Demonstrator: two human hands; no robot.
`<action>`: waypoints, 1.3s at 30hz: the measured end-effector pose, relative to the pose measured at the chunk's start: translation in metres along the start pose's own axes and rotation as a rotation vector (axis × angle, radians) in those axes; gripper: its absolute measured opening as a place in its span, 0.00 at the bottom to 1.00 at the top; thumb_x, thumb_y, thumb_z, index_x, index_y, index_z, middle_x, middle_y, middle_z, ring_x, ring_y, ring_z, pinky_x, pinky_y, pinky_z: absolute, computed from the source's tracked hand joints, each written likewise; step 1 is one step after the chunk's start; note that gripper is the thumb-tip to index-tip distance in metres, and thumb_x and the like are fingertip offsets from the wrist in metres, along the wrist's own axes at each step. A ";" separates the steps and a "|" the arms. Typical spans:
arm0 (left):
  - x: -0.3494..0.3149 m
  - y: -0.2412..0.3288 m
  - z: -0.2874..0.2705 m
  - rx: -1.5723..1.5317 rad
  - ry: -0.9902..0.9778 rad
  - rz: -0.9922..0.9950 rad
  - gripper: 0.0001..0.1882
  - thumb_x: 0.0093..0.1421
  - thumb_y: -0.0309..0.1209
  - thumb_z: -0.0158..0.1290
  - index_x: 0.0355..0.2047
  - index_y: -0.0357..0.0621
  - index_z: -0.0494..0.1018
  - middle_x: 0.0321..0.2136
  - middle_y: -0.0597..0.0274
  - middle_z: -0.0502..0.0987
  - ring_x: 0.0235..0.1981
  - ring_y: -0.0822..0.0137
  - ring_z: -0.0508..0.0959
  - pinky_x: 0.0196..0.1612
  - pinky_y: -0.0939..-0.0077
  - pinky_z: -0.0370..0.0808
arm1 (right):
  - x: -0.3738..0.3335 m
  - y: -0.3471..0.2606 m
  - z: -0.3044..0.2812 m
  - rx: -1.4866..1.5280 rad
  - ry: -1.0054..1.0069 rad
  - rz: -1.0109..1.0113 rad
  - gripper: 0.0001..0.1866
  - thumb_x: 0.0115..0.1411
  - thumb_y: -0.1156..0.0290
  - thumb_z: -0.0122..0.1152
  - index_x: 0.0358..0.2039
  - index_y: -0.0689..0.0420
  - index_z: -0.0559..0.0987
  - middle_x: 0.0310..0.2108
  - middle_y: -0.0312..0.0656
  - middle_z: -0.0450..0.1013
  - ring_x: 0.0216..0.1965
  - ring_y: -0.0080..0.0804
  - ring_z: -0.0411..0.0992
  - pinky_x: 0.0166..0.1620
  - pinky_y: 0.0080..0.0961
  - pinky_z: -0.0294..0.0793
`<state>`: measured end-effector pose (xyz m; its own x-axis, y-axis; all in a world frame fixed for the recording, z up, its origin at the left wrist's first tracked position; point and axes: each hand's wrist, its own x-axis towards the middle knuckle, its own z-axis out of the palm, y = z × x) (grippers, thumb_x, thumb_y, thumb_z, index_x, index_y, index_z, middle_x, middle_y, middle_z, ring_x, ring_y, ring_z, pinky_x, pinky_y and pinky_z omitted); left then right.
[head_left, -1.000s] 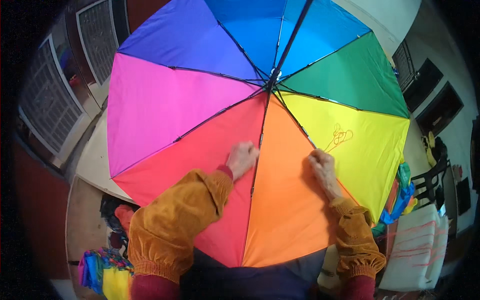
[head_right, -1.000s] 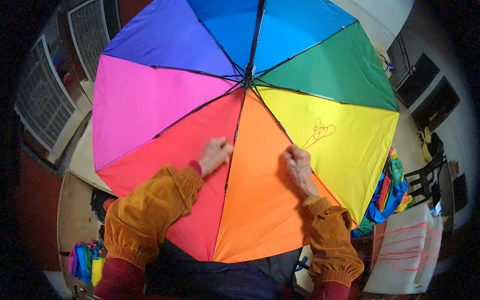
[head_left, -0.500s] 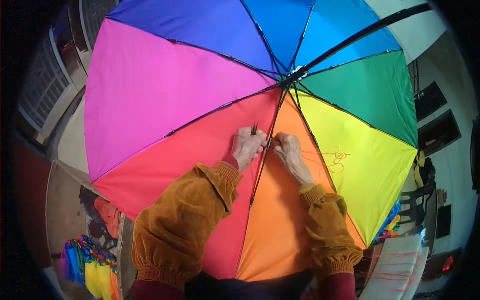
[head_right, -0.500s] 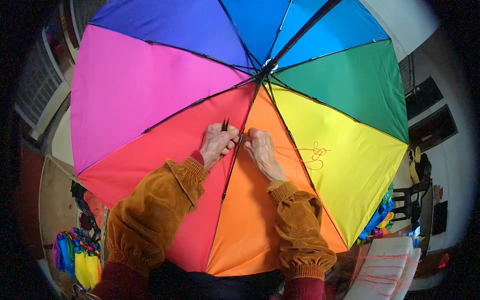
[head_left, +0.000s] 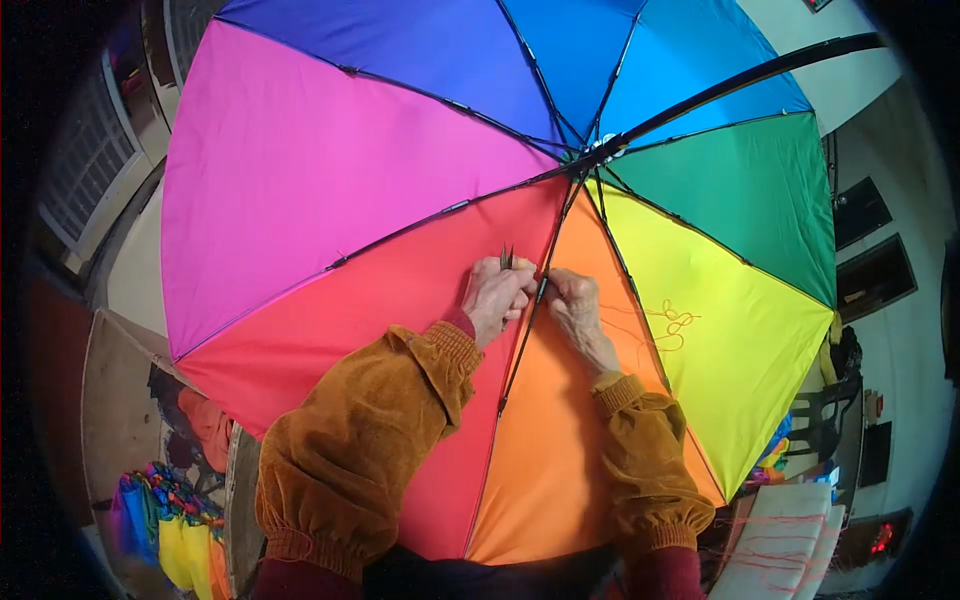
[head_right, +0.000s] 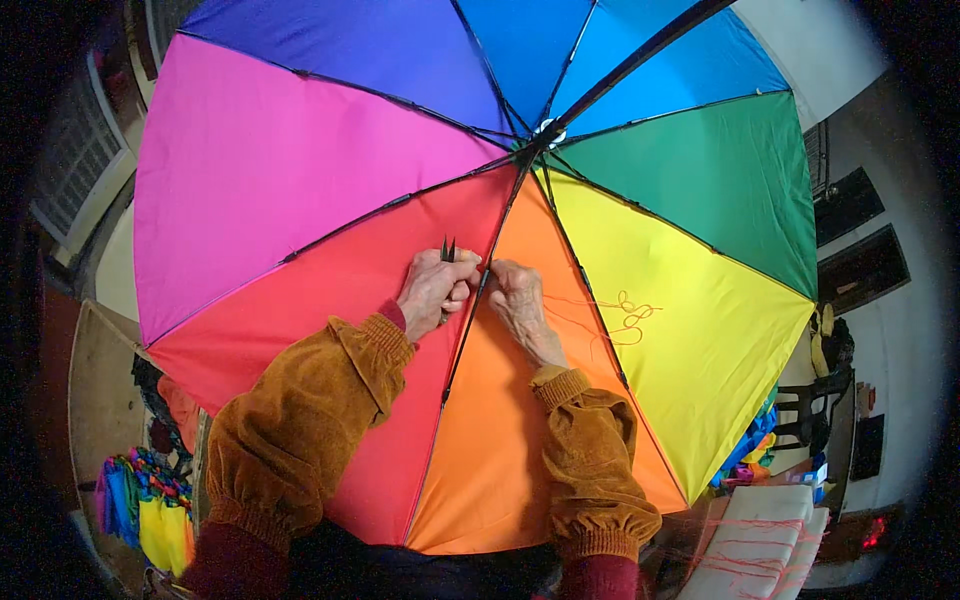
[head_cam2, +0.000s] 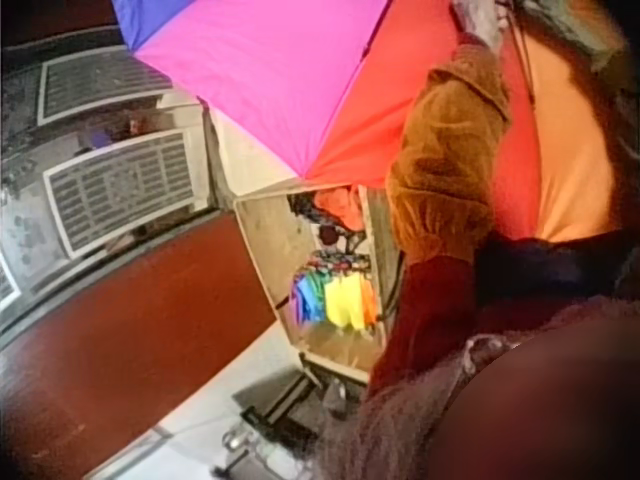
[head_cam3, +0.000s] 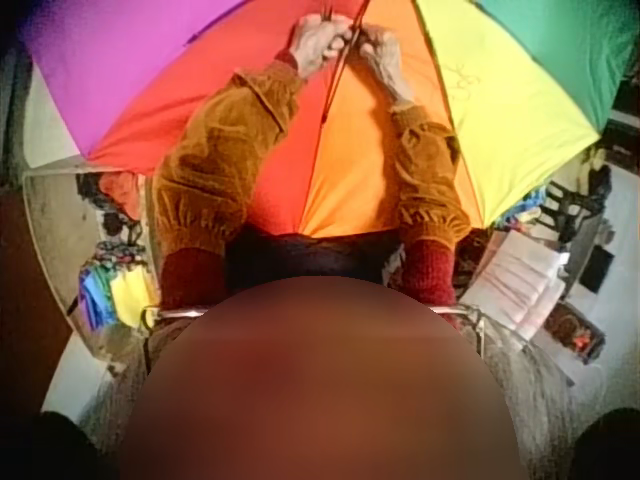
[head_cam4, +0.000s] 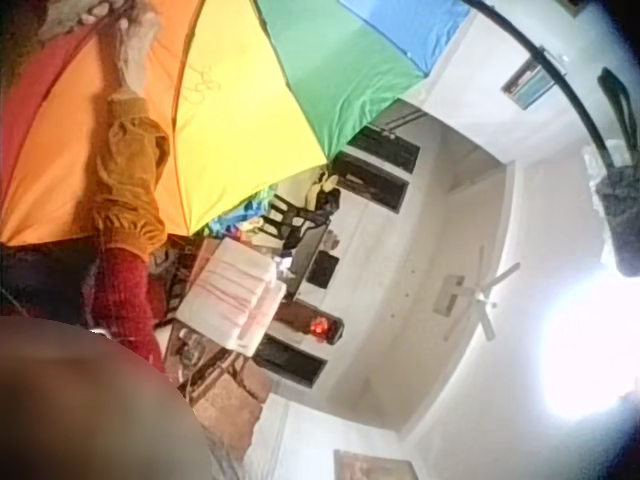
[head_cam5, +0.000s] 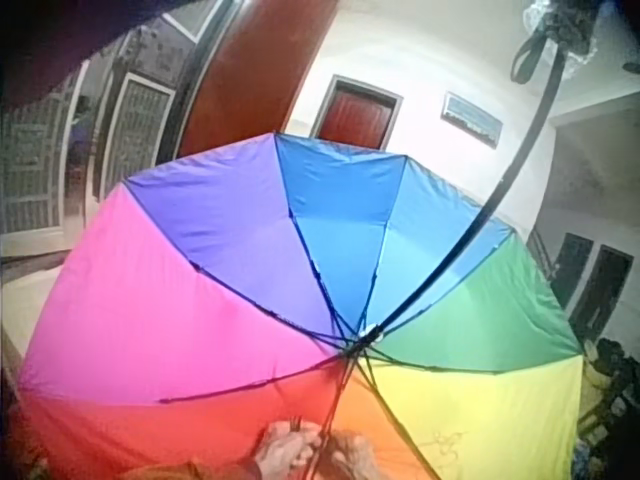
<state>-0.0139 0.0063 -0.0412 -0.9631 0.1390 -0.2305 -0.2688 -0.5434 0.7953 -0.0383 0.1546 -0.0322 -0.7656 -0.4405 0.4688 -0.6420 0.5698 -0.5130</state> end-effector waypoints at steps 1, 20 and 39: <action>0.000 0.001 0.001 -0.017 0.005 -0.014 0.03 0.54 0.26 0.50 0.24 0.44 0.67 0.17 0.68 0.67 0.10 0.83 0.60 0.09 0.89 0.52 | -0.001 0.000 0.001 0.010 0.011 0.002 0.03 0.41 0.85 0.46 0.17 0.64 0.65 0.13 0.50 0.56 0.14 0.41 0.58 0.19 0.32 0.58; 0.002 0.004 0.006 -0.127 0.058 -0.032 0.04 0.55 0.28 0.51 0.26 0.45 0.67 0.16 0.68 0.68 0.08 0.84 0.57 0.08 0.89 0.51 | 0.000 -0.025 0.004 -0.096 0.070 0.264 0.04 0.48 0.84 0.47 0.22 0.64 0.70 0.15 0.45 0.65 0.19 0.32 0.67 0.23 0.25 0.64; 0.011 -0.001 -0.002 0.349 0.074 0.457 0.10 0.53 0.34 0.49 0.21 0.43 0.63 0.14 0.69 0.68 0.15 0.79 0.66 0.20 0.82 0.64 | 0.000 -0.027 -0.019 -0.161 0.254 0.180 0.06 0.53 0.76 0.53 0.31 0.64 0.70 0.22 0.48 0.70 0.18 0.34 0.68 0.24 0.25 0.68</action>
<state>-0.0243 0.0071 -0.0456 -0.9824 -0.1105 0.1508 0.1727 -0.2273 0.9584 -0.0202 0.1527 -0.0051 -0.8182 -0.1480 0.5555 -0.4675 0.7337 -0.4931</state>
